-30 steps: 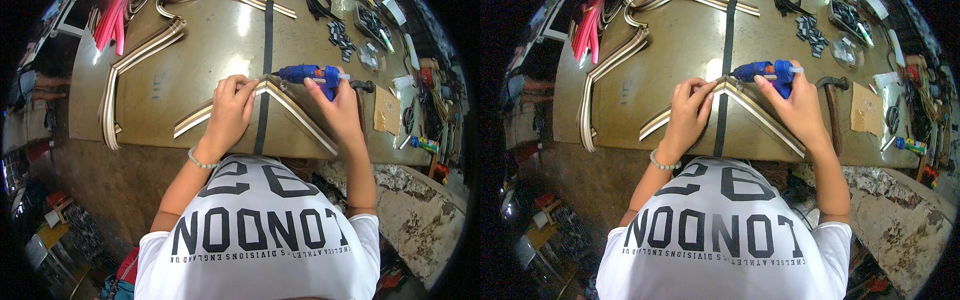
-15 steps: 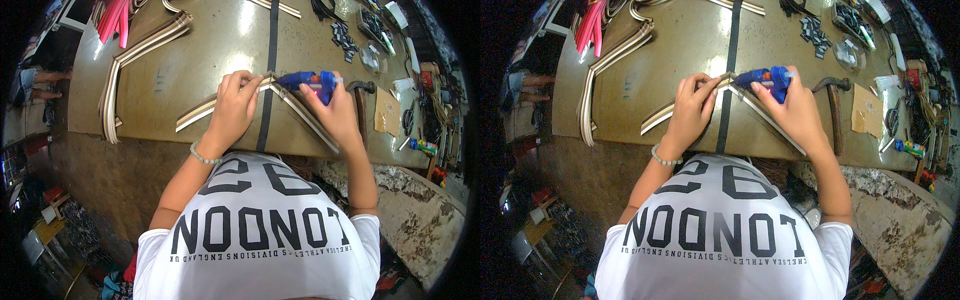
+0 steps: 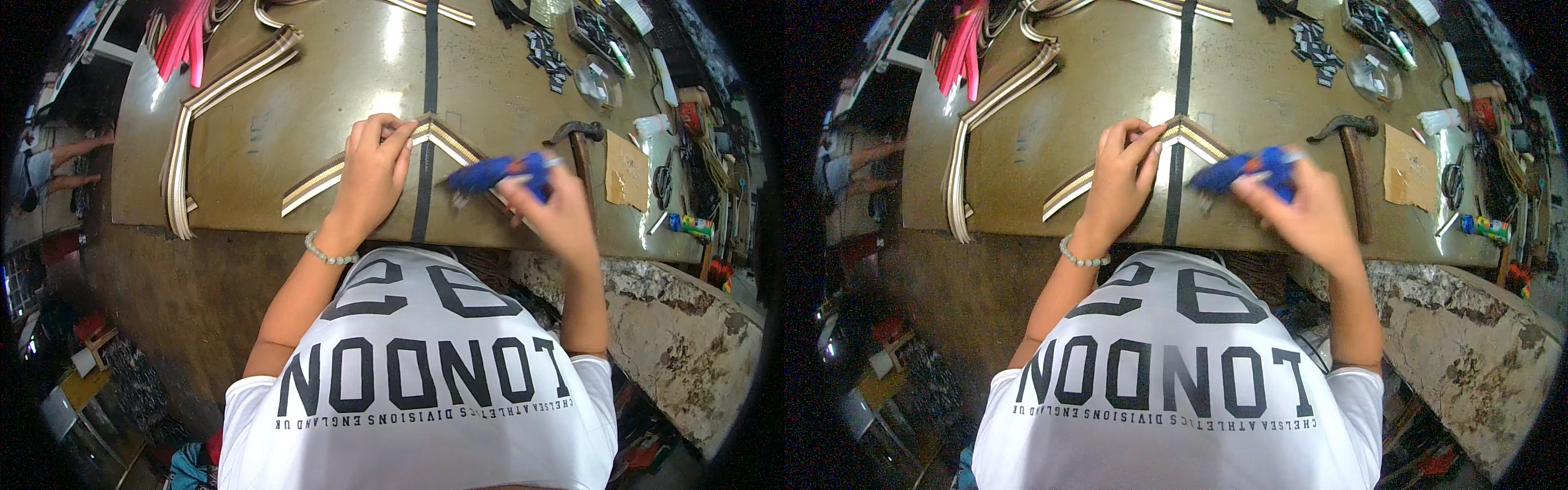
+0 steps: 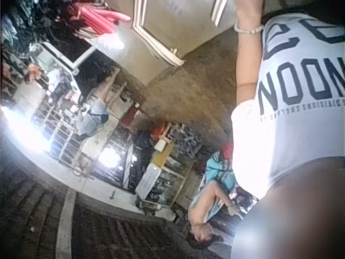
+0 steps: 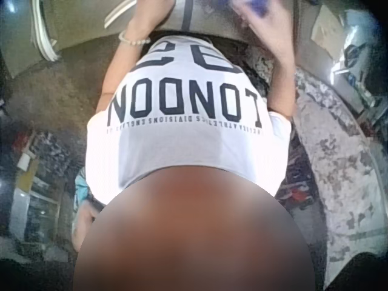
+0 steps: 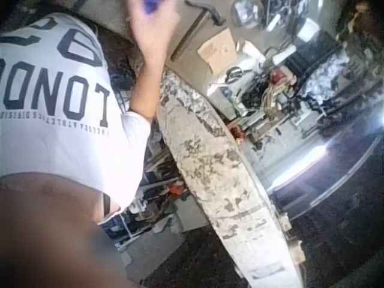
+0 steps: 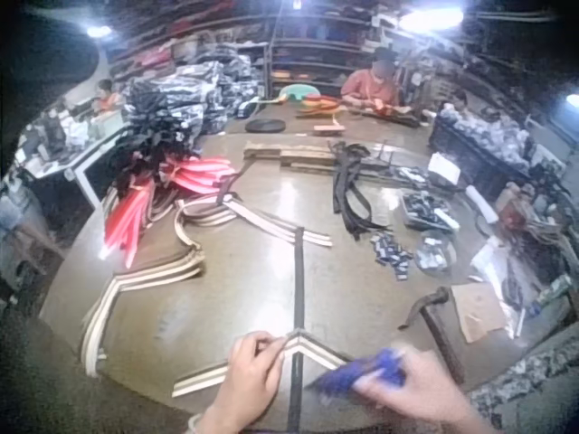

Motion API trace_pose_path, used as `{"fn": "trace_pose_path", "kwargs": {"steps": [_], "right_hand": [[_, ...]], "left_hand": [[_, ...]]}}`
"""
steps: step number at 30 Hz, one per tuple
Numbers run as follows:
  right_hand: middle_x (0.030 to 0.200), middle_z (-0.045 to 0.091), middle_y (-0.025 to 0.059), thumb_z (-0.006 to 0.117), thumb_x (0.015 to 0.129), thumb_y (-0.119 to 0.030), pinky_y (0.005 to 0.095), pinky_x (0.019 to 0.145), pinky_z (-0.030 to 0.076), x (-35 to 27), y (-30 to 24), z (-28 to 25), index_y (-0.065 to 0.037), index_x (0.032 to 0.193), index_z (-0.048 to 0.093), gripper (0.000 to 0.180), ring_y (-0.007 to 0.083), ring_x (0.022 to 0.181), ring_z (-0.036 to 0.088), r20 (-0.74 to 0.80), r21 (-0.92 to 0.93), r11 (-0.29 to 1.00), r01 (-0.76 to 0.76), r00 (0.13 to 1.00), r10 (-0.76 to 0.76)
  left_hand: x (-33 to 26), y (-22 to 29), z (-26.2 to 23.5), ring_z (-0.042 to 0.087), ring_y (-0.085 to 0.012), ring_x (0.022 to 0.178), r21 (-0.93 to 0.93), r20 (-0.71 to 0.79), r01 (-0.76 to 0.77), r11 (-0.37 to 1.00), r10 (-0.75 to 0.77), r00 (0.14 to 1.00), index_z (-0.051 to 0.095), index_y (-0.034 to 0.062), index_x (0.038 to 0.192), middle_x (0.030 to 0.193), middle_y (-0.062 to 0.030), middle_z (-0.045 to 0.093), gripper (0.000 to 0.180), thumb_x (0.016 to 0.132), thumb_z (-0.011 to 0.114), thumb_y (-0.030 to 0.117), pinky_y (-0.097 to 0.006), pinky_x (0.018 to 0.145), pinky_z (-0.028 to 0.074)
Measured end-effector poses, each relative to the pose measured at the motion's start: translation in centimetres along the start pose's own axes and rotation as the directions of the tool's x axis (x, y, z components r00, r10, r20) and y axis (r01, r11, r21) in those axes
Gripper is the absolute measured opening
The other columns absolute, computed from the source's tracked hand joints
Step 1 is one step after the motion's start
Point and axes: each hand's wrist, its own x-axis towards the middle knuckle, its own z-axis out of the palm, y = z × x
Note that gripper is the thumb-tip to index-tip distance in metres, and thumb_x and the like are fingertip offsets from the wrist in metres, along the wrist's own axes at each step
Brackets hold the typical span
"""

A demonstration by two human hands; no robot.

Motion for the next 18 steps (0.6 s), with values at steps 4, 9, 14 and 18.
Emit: {"fn": "trace_pose_path", "kwargs": {"steps": [4,9,14,18], "right_hand": [[0.085,0.068,0.0076,0.066,0.095,-0.041,0.0352,0.066,0.051,0.7,6.4,-7.3,0.001,0.099,0.064,0.043,0.0191,0.070,0.064,-0.693,0.018,0.999,-0.035,0.720,0.038],[0.086,0.068,0.0208,0.058,0.097,-0.048,0.0403,0.076,0.052,-3.1,11.6,-12.0,0.007,0.100,0.066,0.056,0.0312,0.080,0.066,-0.833,-0.275,0.685,-0.675,0.523,0.180],[0.097,0.070,0.0236,0.062,0.097,-0.035,0.0367,0.081,0.052,-4.9,7.6,-12.0,0.006,0.102,0.069,0.042,0.0308,0.089,0.069,-0.645,-0.340,0.748,-0.570,0.720,0.256],[0.097,0.071,0.0177,0.066,0.093,-0.022,0.0337,0.080,0.053,3.9,7.0,-8.5,0.001,0.104,0.070,0.026,0.0269,0.088,0.070,-0.498,-0.316,0.946,0.070,0.837,-0.228]], "left_hand": [[0.1,0.0,-0.1,0.054,-0.0278,0.094,0.007,0.016,0.009,1.000,-0.009,1.000,0.068,0.0024,0.113,0.106,-0.0121,0.058,0.027,0.086,0.065,0.002,-0.039,0.087,0.046],[0.2,0.3,-0.3,0.054,-0.0273,0.094,0.007,0.053,0.042,0.999,-0.042,0.998,0.068,0.0017,0.114,0.106,-0.0123,0.058,0.026,0.087,0.064,0.002,-0.039,0.088,0.046],[0.4,0.6,-0.4,0.053,-0.0272,0.094,0.015,0.073,0.052,0.999,-0.053,0.996,0.068,0.0013,0.114,0.107,-0.0125,0.058,0.026,0.088,0.064,0.002,-0.038,0.087,0.047],[0.3,0.5,-0.4,0.053,-0.0271,0.094,0.031,0.070,0.028,0.999,-0.030,0.997,0.068,0.0016,0.115,0.107,-0.0125,0.058,0.027,0.088,0.064,0.002,-0.038,0.087,0.046]]}}
